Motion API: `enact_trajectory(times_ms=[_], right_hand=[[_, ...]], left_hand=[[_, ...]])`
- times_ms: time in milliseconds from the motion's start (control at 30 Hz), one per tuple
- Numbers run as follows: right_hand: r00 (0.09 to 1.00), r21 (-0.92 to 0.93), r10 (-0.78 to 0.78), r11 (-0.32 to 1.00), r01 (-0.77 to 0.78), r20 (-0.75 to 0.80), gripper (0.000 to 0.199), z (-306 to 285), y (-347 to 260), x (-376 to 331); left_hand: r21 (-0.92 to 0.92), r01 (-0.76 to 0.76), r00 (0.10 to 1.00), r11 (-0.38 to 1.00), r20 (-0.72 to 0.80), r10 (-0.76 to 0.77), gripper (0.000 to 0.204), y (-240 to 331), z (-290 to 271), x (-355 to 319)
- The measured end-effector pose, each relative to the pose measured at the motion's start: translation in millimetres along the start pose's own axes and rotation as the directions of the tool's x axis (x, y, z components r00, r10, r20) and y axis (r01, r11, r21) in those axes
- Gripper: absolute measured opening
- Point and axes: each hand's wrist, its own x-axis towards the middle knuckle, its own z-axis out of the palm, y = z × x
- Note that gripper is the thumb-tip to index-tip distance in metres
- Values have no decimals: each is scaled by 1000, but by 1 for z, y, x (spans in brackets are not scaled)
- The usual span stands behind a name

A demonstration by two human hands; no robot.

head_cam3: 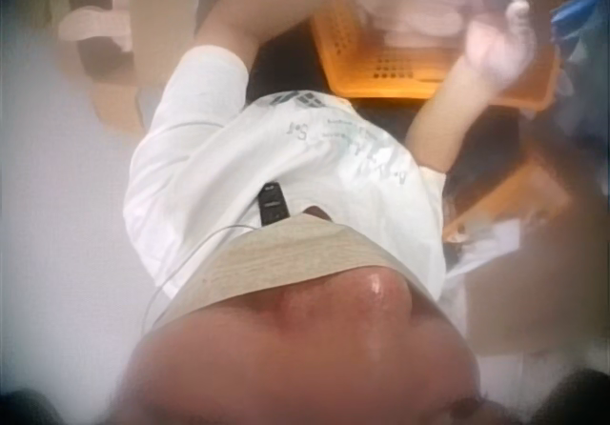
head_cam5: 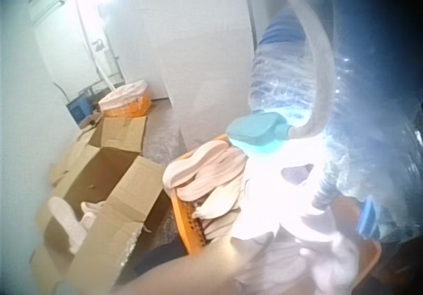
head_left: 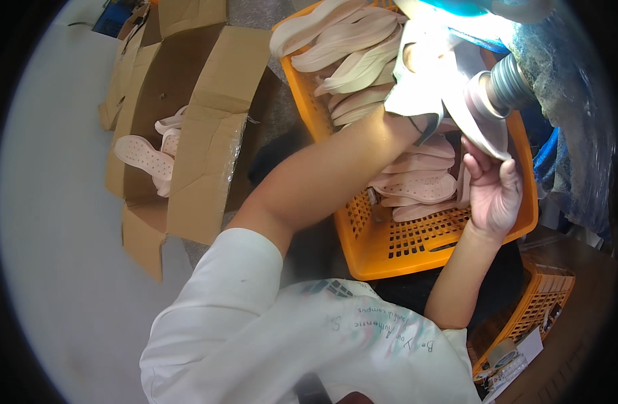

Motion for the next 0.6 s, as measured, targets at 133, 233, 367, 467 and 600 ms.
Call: enact_trajectory(times_ms=[133, 233, 367, 467, 600], right_hand=[[999, -86, 38, 996, -37, 12, 55, -4, 9, 21], [1000, -103, 27, 994, -28, -5, 54, 0, 13, 28], [999, -111, 26, 993, -28, -22, 40, 8, 16, 31], [994, -154, 28, 987, -44, -102, 38, 13, 19, 28], [995, -169, 70, 982, -81, -65, 45, 9, 29, 21]], left_hand=[[22, -20, 999, 1000, -33, 21, 30, 3, -9, 15], [26, -36, 998, 999, -44, 37, 31, 4, -15, 23], [29, -31, 996, 999, -78, 33, 32, 5, -23, 27], [48, -11, 995, 999, -102, 16, 33, 5, -28, 27], [86, -13, 992, 996, -123, 23, 34, 18, -38, 25]])
